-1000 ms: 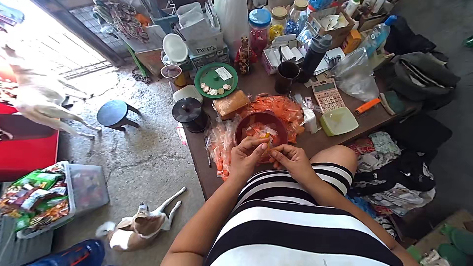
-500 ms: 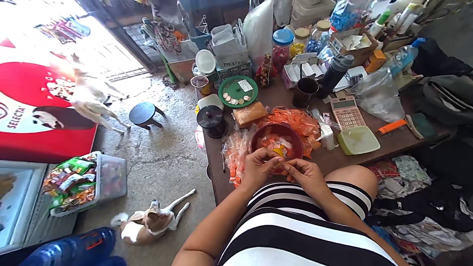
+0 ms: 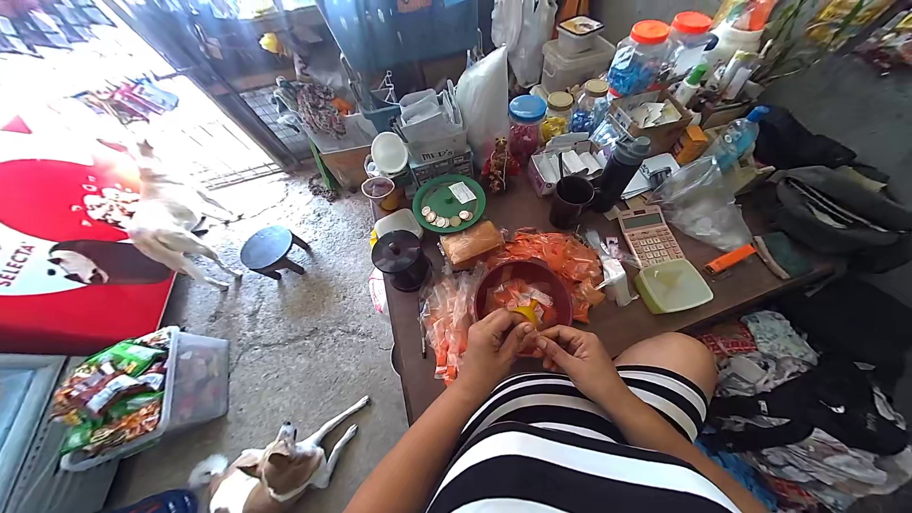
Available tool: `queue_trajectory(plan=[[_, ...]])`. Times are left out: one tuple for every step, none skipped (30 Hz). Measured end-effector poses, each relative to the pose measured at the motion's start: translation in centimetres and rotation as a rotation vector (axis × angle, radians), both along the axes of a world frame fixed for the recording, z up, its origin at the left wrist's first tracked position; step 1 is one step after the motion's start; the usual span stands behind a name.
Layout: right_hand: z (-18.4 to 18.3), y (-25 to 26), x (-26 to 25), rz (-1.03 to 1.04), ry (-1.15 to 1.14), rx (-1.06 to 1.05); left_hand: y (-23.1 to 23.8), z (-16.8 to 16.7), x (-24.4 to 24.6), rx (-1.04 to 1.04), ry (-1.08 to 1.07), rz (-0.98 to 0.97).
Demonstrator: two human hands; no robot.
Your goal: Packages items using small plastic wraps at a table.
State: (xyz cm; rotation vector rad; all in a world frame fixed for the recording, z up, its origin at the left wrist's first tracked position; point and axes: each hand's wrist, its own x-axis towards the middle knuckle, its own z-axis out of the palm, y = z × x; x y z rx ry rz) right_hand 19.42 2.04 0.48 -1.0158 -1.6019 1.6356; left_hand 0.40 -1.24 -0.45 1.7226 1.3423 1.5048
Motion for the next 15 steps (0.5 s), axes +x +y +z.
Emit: queue_trajectory(plan=[[0.1,-0.1,0.0,0.001,0.001,0.002,0.0,0.1,0.1,0.020,0.077,0.027],[0.2,-0.1,0.0,0.003,0.003,0.006,-0.1,0.2,0.3,0.034,0.139,0.057],[0.3,-0.2,0.0,0.006,0.007,0.013,-0.1,0.1,0.5,0.046,0.183,0.087],[0.3,-0.2,0.0,0.011,0.012,0.021,-0.1,0.1,0.7,0.047,0.201,0.105],[0.3,-0.3,0.0,0.013,0.010,0.036,-0.2,0.1,0.7,0.035,0.187,0.101],[0.2,-0.3,0.1,0.016,0.003,0.048,-0.2,0.2,0.6,0.009,0.141,0.077],[0.1,-0.3,0.1,0.018,-0.004,0.051,-0.3,0.2,0.4,-0.032,0.063,0.041],[0.0,-0.3,0.2,0.020,-0.012,0.049,-0.4,0.4,0.3,-0.088,-0.047,-0.004],[0.0,-0.3,0.2,0.021,-0.014,0.043,-0.5,0.6,0.3,-0.146,-0.167,-0.047],[0.1,-0.4,0.2,0.020,-0.012,0.039,-0.6,0.9,0.2,-0.195,-0.273,-0.087],[0.2,-0.4,0.2,0.017,-0.004,0.039,-0.7,1.2,0.1,-0.233,-0.350,-0.123],[0.3,-0.4,0.2,0.015,0.005,0.043,-0.8,1.4,-0.1,-0.258,-0.398,-0.153],[0.3,-0.4,0.2,0.011,0.013,0.050,-0.8,1.4,-0.3,-0.268,-0.420,-0.169],[0.4,-0.3,0.2,0.007,0.020,0.058,-0.8,1.4,-0.4,-0.264,-0.422,-0.166],[0.4,-0.3,0.2,0.006,0.021,0.065,-0.9,1.3,-0.4,-0.253,-0.409,-0.147]])
